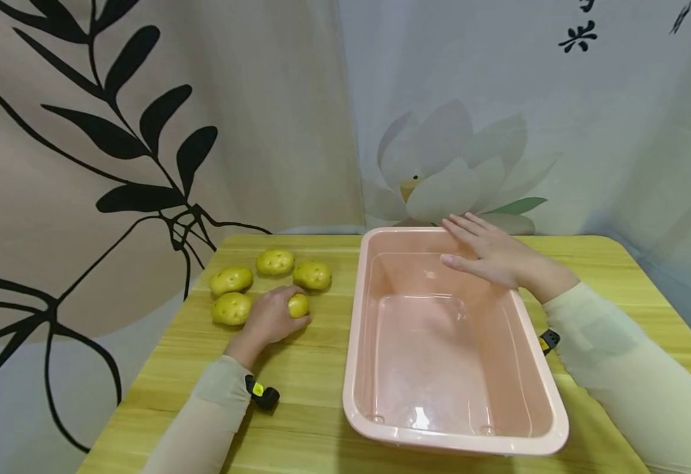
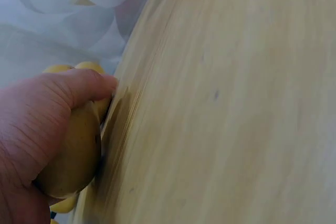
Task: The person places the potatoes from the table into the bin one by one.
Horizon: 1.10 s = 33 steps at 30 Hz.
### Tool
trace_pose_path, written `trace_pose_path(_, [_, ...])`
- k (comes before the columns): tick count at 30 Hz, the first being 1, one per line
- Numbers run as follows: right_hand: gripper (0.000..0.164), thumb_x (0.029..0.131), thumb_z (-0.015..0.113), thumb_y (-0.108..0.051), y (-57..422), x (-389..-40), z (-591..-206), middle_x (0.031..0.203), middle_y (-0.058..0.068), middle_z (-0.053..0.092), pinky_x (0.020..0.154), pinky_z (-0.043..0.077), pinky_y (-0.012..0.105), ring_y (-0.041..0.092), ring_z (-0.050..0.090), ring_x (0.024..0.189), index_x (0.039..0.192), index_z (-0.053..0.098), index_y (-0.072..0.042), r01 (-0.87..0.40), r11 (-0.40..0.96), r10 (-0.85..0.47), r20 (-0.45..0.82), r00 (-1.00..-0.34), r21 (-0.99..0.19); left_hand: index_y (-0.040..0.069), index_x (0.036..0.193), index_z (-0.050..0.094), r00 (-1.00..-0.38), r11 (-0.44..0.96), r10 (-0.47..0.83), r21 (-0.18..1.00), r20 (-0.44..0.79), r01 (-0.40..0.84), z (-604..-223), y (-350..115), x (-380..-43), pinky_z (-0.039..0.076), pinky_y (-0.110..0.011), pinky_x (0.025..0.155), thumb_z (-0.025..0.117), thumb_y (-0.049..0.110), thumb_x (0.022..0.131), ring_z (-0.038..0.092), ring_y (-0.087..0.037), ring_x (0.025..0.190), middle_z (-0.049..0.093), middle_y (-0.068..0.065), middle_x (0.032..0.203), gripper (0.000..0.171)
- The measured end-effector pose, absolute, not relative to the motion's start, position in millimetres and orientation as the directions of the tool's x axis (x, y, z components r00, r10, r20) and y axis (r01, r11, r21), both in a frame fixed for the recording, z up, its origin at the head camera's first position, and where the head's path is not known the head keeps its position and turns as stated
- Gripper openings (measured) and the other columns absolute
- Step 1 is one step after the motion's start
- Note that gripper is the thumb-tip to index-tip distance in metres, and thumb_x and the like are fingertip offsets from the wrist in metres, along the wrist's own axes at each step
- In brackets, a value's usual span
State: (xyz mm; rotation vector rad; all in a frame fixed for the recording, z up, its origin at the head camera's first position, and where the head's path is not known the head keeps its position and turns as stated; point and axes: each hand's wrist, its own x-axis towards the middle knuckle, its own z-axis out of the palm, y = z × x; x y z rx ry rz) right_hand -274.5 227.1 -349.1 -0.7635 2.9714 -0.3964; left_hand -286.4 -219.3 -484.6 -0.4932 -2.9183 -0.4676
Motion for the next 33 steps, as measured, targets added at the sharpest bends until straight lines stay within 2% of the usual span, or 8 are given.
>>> trace_pose_path(8, [0.079, 0.095, 0.039, -0.062, 226, -276, -350, 0.161, 0.006, 0.008, 0.113, 0.009, 0.058, 0.033, 0.001, 0.146, 0.156, 0.013, -0.017, -0.466, 0.845, -0.481, 0.007, -0.877, -0.262, 0.022, 0.118, 0.063, -0.946, 0.807, 0.226, 0.5, 0.232, 0.315, -492, -218, -282, 0.046, -0.045, 0.093, 0.081, 0.041, 0.074, 0.058, -0.025, 0.112, 0.063, -0.001, 0.12, 0.051])
trace_pose_path(16, [0.079, 0.096, 0.04, -0.061, 226, -277, -348, 0.161, 0.007, 0.009, 0.113, 0.01, 0.057, 0.033, 0.001, 0.146, 0.155, 0.014, -0.017, -0.473, 0.844, -0.485, 0.018, -0.875, -0.251, 0.018, 0.12, 0.065, -0.94, 0.645, 0.197, 0.685, 0.279, 0.338, -486, -216, -276, 0.048, -0.044, 0.082, 0.081, 0.032, 0.077, 0.06, -0.022, 0.098, 0.065, 0.001, 0.114, 0.048])
trace_pose_path(22, [0.078, 0.096, 0.039, -0.061, 226, -275, -347, 0.161, 0.006, 0.008, 0.113, 0.009, 0.057, 0.032, 0.001, 0.146, 0.156, 0.013, -0.017, -0.466, 0.847, -0.481, 0.006, -0.877, -0.256, 0.016, 0.118, 0.065, -0.929, 0.527, 0.191, 0.765, 0.317, 0.369, -476, -212, -273, 0.05, -0.039, 0.071, 0.081, 0.022, 0.078, 0.06, -0.023, 0.09, 0.064, -0.002, 0.11, 0.044])
trace_pose_path(26, [0.078, 0.096, 0.038, -0.061, 226, -274, -347, 0.161, 0.006, 0.008, 0.114, 0.008, 0.056, 0.032, 0.001, 0.146, 0.156, 0.011, -0.019, -0.466, 0.847, -0.481, 0.005, -0.877, -0.256, 0.015, 0.117, 0.065, -0.916, 0.477, 0.208, 0.783, 0.342, 0.4, -468, -209, -269, 0.05, -0.039, 0.072, 0.081, 0.018, 0.079, 0.059, -0.024, 0.091, 0.065, -0.003, 0.113, 0.042])
trace_pose_path(33, [0.078, 0.096, 0.037, -0.062, 226, -275, -347, 0.161, 0.006, 0.009, 0.114, 0.009, 0.055, 0.033, 0.001, 0.146, 0.156, 0.011, -0.019, -0.471, 0.844, -0.485, 0.007, -0.874, -0.256, 0.005, 0.117, 0.063, -0.901, 0.467, 0.238, 0.771, 0.362, 0.433, -429, -192, -244, 0.049, -0.038, 0.073, 0.077, 0.009, 0.08, 0.059, -0.022, 0.09, 0.066, -0.009, 0.11, 0.039])
